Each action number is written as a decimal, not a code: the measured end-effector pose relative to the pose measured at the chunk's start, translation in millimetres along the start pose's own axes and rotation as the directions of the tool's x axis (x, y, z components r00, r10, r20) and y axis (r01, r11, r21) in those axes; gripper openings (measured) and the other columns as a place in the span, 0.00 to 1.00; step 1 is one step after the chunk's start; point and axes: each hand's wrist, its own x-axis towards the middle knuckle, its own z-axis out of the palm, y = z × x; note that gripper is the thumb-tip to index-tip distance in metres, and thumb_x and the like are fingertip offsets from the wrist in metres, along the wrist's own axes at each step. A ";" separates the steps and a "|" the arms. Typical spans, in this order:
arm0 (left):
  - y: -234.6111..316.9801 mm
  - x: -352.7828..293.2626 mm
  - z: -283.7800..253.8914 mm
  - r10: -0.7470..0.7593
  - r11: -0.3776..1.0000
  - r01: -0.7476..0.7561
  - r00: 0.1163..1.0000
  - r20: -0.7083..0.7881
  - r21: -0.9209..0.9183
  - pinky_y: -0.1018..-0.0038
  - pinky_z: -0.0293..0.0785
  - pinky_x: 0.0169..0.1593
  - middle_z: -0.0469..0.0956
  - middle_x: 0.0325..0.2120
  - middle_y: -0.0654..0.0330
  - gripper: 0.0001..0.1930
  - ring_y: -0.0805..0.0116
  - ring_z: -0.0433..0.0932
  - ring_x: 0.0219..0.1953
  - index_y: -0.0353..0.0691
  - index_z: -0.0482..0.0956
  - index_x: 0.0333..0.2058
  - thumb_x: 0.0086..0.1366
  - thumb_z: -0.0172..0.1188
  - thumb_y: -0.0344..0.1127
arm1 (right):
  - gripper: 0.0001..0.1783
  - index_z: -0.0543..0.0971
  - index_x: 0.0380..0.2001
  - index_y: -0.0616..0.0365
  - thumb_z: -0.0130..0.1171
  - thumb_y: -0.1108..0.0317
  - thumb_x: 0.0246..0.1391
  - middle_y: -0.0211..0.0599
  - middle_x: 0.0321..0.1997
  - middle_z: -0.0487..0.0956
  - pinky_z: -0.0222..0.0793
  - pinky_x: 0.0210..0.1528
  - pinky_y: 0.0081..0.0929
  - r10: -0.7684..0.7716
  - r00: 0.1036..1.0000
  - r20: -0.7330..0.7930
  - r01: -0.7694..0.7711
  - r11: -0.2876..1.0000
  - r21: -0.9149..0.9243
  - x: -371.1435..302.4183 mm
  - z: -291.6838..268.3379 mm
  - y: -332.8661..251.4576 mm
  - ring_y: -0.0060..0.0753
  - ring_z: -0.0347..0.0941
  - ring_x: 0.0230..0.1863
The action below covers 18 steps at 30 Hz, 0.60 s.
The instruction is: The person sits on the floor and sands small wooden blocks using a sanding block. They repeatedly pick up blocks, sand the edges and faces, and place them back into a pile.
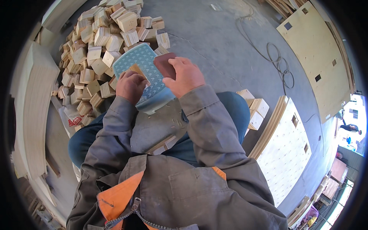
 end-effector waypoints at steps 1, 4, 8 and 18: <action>1.5 1.2 -1.4 -0.017 1.000 0.017 1.000 0.017 0.004 0.60 0.79 0.54 0.86 0.36 0.61 0.04 0.52 0.82 0.48 0.45 0.91 0.31 0.57 0.74 0.35 | 0.36 0.79 0.62 0.63 0.76 0.60 0.51 0.55 0.66 0.79 0.73 0.68 0.43 -0.017 1.000 -0.009 0.017 1.000 -0.004 0.3 0.2 -0.6 0.56 0.76 0.66; -2.4 -1.0 0.0 -0.015 1.000 0.015 1.000 0.012 -0.014 0.60 0.79 0.55 0.86 0.37 0.60 0.03 0.52 0.82 0.48 0.45 0.91 0.31 0.58 0.73 0.35 | 0.36 0.79 0.64 0.58 0.75 0.59 0.52 0.49 0.68 0.77 0.71 0.68 0.46 0.025 0.999 0.042 -0.026 0.999 0.025 1.5 -0.7 -2.7 0.59 0.75 0.66; -4.7 -0.9 2.5 -0.025 1.000 0.025 1.000 0.006 -0.004 0.60 0.79 0.55 0.86 0.38 0.60 0.03 0.51 0.81 0.48 0.44 0.90 0.31 0.60 0.71 0.34 | 0.37 0.78 0.64 0.58 0.75 0.60 0.52 0.49 0.68 0.77 0.72 0.68 0.47 0.032 0.998 0.054 -0.033 0.999 0.017 2.6 -0.5 -3.0 0.60 0.75 0.64; -15.5 -2.0 10.1 0.064 0.993 -0.061 0.998 -0.028 0.101 0.56 0.78 0.54 0.82 0.44 0.51 0.07 0.45 0.80 0.49 0.38 0.83 0.36 0.64 0.70 0.34 | 0.38 0.78 0.65 0.58 0.76 0.60 0.51 0.49 0.68 0.77 0.73 0.67 0.47 0.034 0.997 0.068 -0.035 0.999 0.012 3.6 3.3 -1.9 0.60 0.76 0.64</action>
